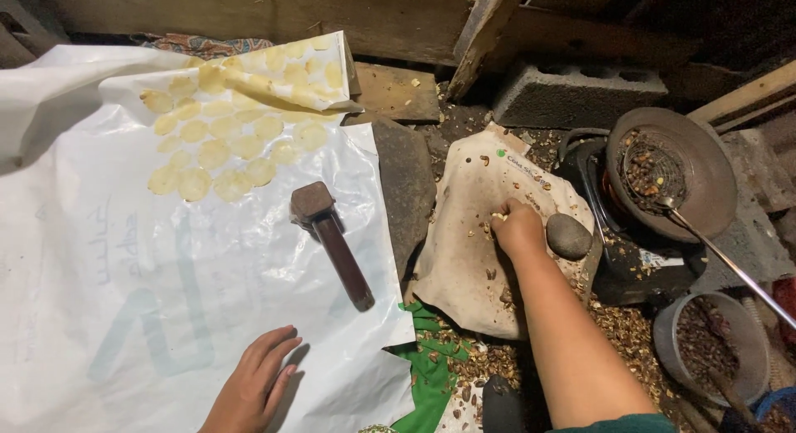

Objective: Flattening food slices with a mallet, roasting nuts in a pan, and peeling them using a stone

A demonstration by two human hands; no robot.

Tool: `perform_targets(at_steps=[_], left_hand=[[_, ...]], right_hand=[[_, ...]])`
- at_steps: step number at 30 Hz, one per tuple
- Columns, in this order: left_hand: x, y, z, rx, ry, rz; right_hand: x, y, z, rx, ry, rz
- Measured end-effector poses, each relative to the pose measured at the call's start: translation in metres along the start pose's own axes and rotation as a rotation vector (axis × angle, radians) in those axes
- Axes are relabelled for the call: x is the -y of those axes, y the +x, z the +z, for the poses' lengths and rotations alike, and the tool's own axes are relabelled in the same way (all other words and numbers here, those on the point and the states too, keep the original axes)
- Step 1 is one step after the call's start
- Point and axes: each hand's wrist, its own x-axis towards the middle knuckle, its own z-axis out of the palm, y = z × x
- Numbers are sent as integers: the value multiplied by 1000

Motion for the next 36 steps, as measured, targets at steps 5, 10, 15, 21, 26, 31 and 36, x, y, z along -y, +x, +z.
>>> perform_targets(at_steps=[5, 10, 15, 21, 26, 31, 36], left_hand=[[2, -4, 0, -41, -35, -40], [11, -9, 1, -56, -53, -45], [-1, 9, -28, -10, -228, -146], [-40, 77, -77, 95, -1319, -505], [-37, 100, -76, 246, -1797, -544], [-12, 86, -83, 243, -1990, -336], [0, 86, -98, 218, -1922, -248]], right_hand=[[-10, 9, -5, 98, -70, 57], [-47, 11, -11, 143, 866, 438], [-30, -6, -29, 307, 1286, 372], [144, -91, -27, 743, 993, 11], [263, -171, -35, 784, 428, -339], [246, -143, -19, 347, 610, -198], [235, -123, 8, 304, 292, -210]])
